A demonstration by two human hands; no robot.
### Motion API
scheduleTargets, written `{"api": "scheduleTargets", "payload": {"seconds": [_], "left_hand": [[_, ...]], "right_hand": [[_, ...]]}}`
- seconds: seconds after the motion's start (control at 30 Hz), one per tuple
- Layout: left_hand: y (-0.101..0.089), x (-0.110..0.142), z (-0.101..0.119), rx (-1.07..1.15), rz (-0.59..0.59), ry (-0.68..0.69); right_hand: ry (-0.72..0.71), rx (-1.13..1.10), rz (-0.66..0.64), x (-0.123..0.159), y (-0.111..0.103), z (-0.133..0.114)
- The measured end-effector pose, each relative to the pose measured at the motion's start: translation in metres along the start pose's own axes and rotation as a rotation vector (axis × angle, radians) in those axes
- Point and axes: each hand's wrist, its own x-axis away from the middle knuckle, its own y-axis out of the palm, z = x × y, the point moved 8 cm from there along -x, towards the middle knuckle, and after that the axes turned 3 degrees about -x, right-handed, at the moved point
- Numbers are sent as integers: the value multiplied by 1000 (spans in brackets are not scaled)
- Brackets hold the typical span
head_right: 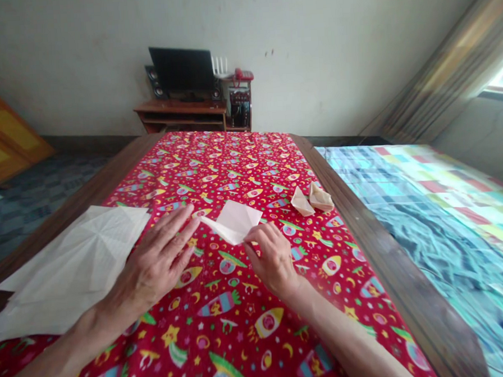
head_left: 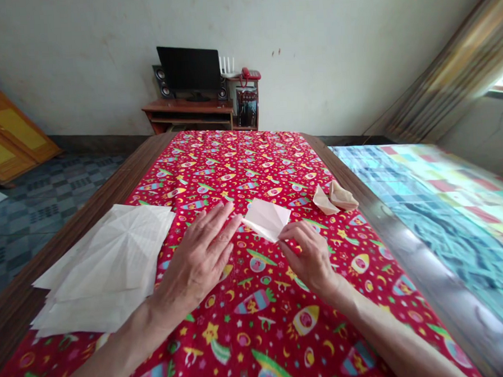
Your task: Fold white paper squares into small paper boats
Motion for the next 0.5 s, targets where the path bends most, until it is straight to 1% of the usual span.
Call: {"api": "scheduleTargets", "payload": {"seconds": [0.1,0.17,0.23,0.37,0.43,0.5], "left_hand": [[11,0,18,6,-77,74],[22,5,28,45,-125,98],[33,13,34,119,-171,94],[51,25,34,260,-244,32],[55,28,32,310,-241,-8],[57,30,29,356,-213,-60]], "right_hand": [[-95,71,-149,13,16,-14],[-122,107,-211,21,25,-19],[-132,126,-267,27,33,-20],[-123,142,-378,33,43,-16],[-105,117,-411,35,44,-12],[-55,62,-418,36,43,-7]]}}
